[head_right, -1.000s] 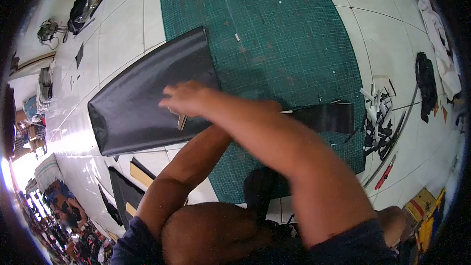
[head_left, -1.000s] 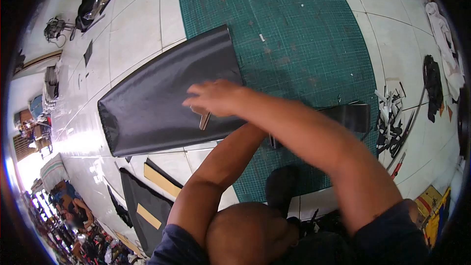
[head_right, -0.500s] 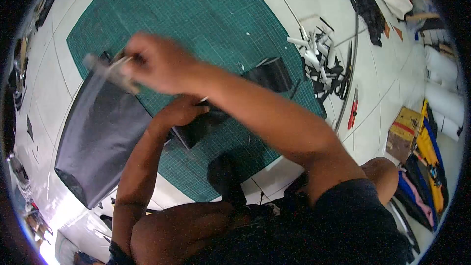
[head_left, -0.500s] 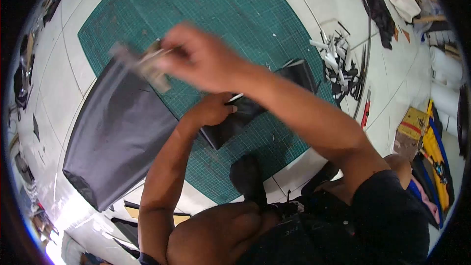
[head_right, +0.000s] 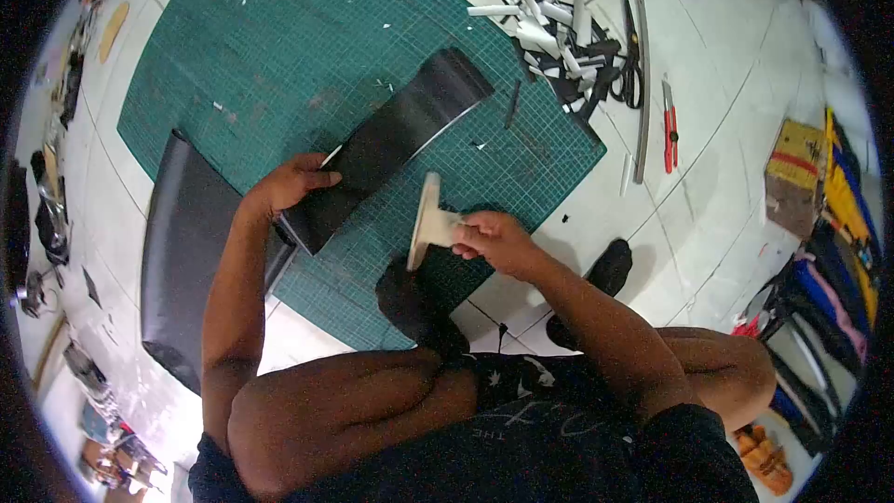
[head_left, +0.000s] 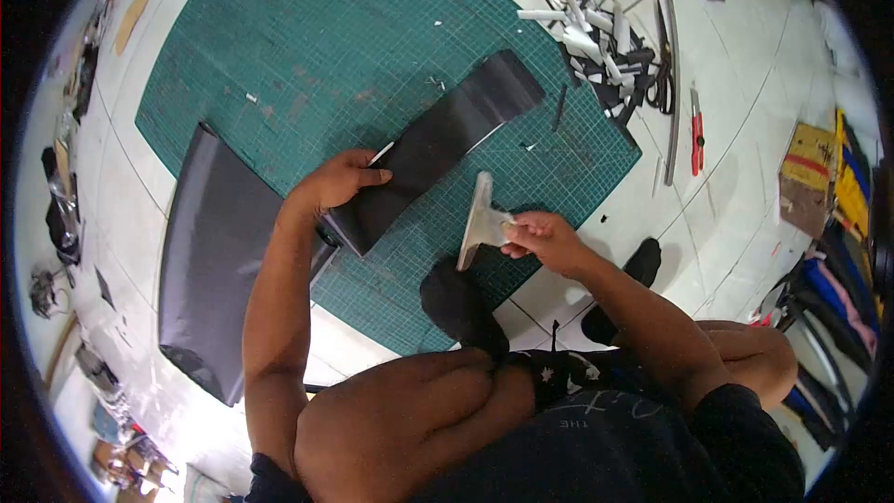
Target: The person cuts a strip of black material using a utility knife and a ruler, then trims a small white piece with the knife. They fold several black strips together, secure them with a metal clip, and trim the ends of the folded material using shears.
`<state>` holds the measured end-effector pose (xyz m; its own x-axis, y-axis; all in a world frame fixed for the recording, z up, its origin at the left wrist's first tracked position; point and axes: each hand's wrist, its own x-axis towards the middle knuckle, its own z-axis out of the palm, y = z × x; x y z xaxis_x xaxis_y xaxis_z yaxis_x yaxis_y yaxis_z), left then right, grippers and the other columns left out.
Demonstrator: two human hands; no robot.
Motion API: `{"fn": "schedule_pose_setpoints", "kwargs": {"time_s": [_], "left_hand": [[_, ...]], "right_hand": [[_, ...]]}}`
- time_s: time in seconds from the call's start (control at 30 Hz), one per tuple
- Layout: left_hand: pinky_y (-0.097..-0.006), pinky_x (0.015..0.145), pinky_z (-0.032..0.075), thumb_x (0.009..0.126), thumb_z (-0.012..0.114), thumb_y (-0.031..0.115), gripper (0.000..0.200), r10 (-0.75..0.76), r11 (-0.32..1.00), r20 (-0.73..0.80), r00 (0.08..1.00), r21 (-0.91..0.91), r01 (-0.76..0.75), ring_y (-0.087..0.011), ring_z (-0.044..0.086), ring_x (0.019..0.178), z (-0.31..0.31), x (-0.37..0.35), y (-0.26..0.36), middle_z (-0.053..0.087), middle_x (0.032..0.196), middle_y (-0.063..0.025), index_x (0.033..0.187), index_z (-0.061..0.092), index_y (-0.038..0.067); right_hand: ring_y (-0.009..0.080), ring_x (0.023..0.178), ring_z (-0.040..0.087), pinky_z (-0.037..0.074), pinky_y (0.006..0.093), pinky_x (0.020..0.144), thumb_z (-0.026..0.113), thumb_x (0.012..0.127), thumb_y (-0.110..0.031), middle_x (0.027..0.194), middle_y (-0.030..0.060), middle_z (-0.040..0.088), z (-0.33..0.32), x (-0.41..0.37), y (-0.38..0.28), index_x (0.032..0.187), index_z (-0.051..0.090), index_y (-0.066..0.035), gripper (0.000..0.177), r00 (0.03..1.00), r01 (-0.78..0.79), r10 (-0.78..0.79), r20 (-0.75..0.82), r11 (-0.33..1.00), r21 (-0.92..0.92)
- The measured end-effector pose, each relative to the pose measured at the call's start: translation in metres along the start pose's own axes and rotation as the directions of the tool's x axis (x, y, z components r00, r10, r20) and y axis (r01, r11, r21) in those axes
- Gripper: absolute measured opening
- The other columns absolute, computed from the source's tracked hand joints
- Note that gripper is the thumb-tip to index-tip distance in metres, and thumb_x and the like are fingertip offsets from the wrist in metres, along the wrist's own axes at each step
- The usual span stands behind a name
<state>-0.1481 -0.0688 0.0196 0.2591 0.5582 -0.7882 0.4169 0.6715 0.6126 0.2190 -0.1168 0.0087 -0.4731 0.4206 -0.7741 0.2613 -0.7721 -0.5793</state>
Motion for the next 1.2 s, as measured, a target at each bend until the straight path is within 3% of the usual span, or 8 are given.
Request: {"fn": "schedule_pose_setpoints", "kwargs": {"time_s": [0.2,0.3,0.53,0.73,0.93,1.03,1.13,1.2], "left_hand": [[-0.0279,0.078,0.050,0.092,0.064,0.021,0.029,-0.086,0.987,0.072,0.994,-0.129,0.094,-0.0140,0.064,0.080,0.002,-0.004,0.010,0.070,0.093,-0.0046,0.111,0.067,0.000],[-0.0281,0.076,0.051,0.092,0.064,0.019,0.027,-0.075,0.981,0.100,0.992,-0.172,0.091,-0.0138,0.065,0.080,-0.002,0.000,-0.002,0.070,0.094,-0.0047,0.112,0.066,0.000],[-0.0305,0.076,0.052,0.092,0.065,0.017,0.028,-0.078,0.978,0.070,0.995,-0.189,0.090,-0.0152,0.066,0.081,0.002,-0.003,-0.006,0.070,0.096,-0.0050,0.115,0.063,0.000],[-0.0286,0.075,0.052,0.092,0.065,0.020,0.026,-0.066,0.988,0.018,0.998,-0.138,0.068,-0.0145,0.065,0.077,0.006,-0.002,-0.005,0.071,0.094,-0.0056,0.111,0.067,0.002],[-0.0290,0.074,0.052,0.092,0.065,0.021,0.028,-0.081,0.986,0.017,0.997,-0.146,0.083,-0.0144,0.065,0.076,0.005,-0.003,-0.002,0.071,0.092,-0.0064,0.110,0.067,0.000],[-0.0295,0.074,0.051,0.091,0.066,0.023,0.029,-0.083,0.992,0.009,0.997,-0.098,0.083,-0.0145,0.065,0.077,0.003,-0.002,0.000,0.071,0.091,-0.0068,0.109,0.067,0.000],[-0.0303,0.074,0.050,0.091,0.066,0.025,0.031,-0.109,0.992,0.007,0.994,-0.069,0.109,-0.0155,0.064,0.079,0.002,-0.002,-0.001,0.070,0.089,-0.0074,0.109,0.066,-0.001],[-0.0313,0.074,0.049,0.090,0.066,0.026,0.033,-0.110,0.994,-0.023,0.994,0.004,0.110,-0.0169,0.063,0.079,0.003,-0.005,0.005,0.069,0.089,-0.0079,0.108,0.066,-0.002]], "right_hand": [[0.0148,0.075,0.067,0.056,0.0271,0.066,0.063,0.097,-0.029,0.083,0.0096,0.068,0.040,0.028,0.000,0.098,0.065,0.004,0.033,0.993,0.014,-0.026,0.117,0.994,0.105],[0.0148,0.075,0.067,0.057,0.0273,0.067,0.064,0.096,-0.032,0.085,0.0100,0.068,0.044,0.042,0.001,0.100,0.065,0.004,0.037,0.987,0.077,-0.099,0.125,0.982,0.173],[0.0133,0.079,0.066,0.055,0.0255,0.069,0.066,0.094,-0.035,0.090,0.0086,0.067,0.043,0.057,-0.014,0.102,0.064,0.002,0.037,0.977,0.213,-0.193,-0.091,0.900,0.380],[0.0119,0.078,0.066,0.054,0.0246,0.069,0.067,0.093,-0.037,0.090,0.0062,0.067,0.049,0.060,-0.022,0.101,0.064,0.000,0.038,0.935,0.321,-0.211,-0.286,0.849,0.420],[0.0117,0.077,0.066,0.054,0.0243,0.068,0.068,0.093,-0.038,0.089,0.0056,0.067,0.062,0.061,-0.017,0.101,0.065,0.000,0.039,0.932,0.318,-0.211,-0.294,0.866,0.386],[0.0113,0.073,0.065,0.053,0.0240,0.060,0.069,0.091,-0.043,0.085,0.0057,0.066,0.060,0.061,-0.022,0.105,0.067,0.003,0.048,0.942,0.287,-0.197,-0.273,0.893,0.346],[0.0117,0.078,0.066,0.054,0.0250,0.062,0.068,0.092,-0.041,0.090,0.0066,0.067,0.053,0.055,-0.031,0.100,0.067,0.001,0.044,0.967,0.203,-0.141,-0.213,0.931,0.304],[0.0127,0.072,0.065,0.054,0.0258,0.060,0.069,0.089,-0.047,0.083,0.0068,0.066,0.050,0.054,-0.033,0.100,0.068,0.002,0.051,0.965,0.204,-0.162,-0.208,0.958,0.201]]}}
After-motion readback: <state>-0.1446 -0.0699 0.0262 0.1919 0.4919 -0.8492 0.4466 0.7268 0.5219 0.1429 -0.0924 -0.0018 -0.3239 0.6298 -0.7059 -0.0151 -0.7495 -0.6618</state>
